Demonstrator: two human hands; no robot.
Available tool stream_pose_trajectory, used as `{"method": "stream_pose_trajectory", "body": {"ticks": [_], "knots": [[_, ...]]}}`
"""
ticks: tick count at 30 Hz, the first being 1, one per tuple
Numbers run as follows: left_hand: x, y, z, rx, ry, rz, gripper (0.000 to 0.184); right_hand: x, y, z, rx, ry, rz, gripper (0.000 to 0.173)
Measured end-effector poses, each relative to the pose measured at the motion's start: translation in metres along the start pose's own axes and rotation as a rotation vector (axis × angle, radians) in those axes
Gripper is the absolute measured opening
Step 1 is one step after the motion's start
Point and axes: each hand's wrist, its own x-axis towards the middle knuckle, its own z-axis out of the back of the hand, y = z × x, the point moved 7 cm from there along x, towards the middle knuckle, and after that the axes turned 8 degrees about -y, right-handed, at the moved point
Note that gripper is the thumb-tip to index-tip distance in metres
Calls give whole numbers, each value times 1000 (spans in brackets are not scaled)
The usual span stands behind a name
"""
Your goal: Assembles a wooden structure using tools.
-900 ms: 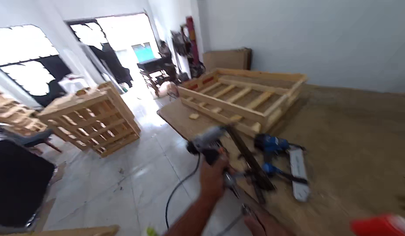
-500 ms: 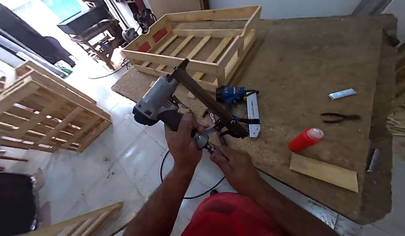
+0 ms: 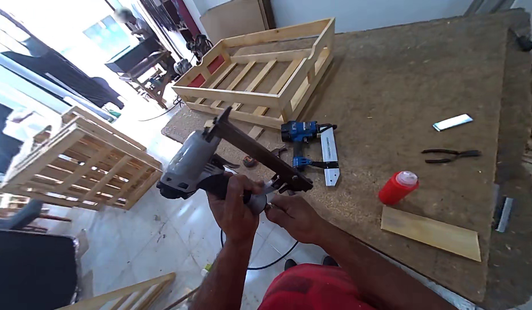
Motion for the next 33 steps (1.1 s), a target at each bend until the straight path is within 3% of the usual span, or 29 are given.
{"method": "stream_pose_trajectory", "body": {"ticks": [2,4,8,11,13,15,18,21,23,27,29,33], "knots": [[-4,6,2,-6,-46,-1,11,-11,-8,7,57,-83,-109,73],[-7,12,3,-12,-85,-54,16,-11,-4,17,128,-271,-257,79],[-27,18,-2,-14,90,-112,34,2,10,21,199,-517,-458,57],[-42,19,30,305,308,76,49,8,4,28,73,-518,-512,54],[-42,33,95,402,334,324,45,5,1,31,-4,-519,-483,45],[-44,34,155,167,209,563,49,1,-3,23,-110,-505,-429,40],[-53,-12,148,-1,277,747,81,0,3,4,-382,-505,-299,39],[-55,-32,147,343,202,656,63,2,-1,-20,-506,-473,-158,42],[-66,-30,164,470,61,601,65,7,-7,-32,-509,-436,-98,50],[-107,-28,189,546,-33,401,62,7,-7,-58,-560,-435,2,31],[-117,-28,200,566,-42,316,61,4,-3,-70,-570,-427,79,31],[-134,-32,221,645,-91,376,46,-6,6,-89,-565,-387,225,37]]}}
